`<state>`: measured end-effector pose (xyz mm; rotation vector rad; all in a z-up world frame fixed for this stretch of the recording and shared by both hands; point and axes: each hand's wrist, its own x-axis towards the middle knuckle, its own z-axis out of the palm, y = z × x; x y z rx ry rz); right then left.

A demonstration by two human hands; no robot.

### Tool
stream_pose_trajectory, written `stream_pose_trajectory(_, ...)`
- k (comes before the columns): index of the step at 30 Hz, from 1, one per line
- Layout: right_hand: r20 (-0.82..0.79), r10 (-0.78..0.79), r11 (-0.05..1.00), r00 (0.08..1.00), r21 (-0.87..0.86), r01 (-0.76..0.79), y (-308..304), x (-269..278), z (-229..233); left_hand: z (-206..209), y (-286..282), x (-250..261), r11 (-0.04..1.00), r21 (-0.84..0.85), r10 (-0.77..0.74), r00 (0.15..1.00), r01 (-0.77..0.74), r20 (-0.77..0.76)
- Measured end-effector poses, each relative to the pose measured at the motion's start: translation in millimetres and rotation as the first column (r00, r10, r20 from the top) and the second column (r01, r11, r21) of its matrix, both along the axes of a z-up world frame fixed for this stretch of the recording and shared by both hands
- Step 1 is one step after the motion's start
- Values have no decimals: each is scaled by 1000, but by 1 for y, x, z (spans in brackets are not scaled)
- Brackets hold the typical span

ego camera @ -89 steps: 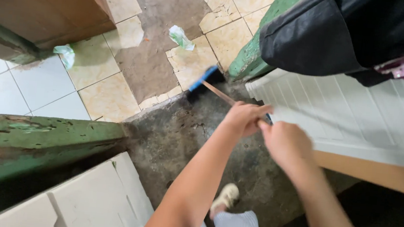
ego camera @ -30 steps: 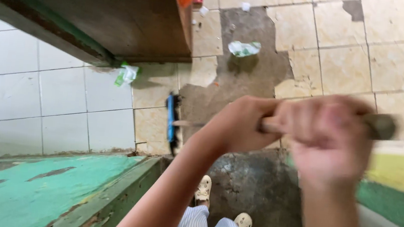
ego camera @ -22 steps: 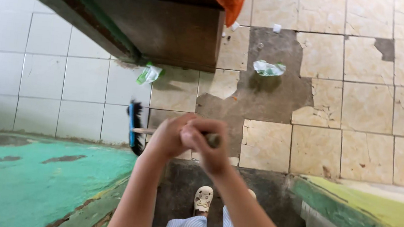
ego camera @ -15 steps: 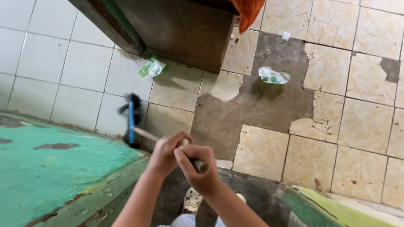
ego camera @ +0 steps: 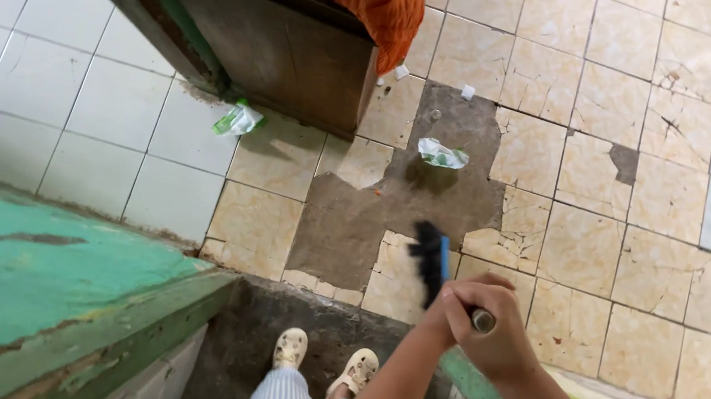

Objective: Sweeping the floor under furniture and around a room with a broom, and then moving a rug.

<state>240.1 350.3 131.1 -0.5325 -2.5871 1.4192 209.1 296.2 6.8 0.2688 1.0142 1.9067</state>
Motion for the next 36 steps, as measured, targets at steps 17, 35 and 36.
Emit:
stream_pose_trajectory(17, -118, 172, 973, 978, -131, -187, 8, -125, 161, 144, -27, -131, 997, 72, 66, 797, -28, -601)
stream_pose_trajectory(35, -426, 428, 735, 797, -350, -581, -278, -369, -61, -44, -363, -409, 154, -442, -190, 412, -884, -891)
stream_pose_trajectory(36, -416, 425, 741, 804, -351, -573, -277, -362, -65, -60, -362, -409, 163, -449, -188, 419, -879, -888)
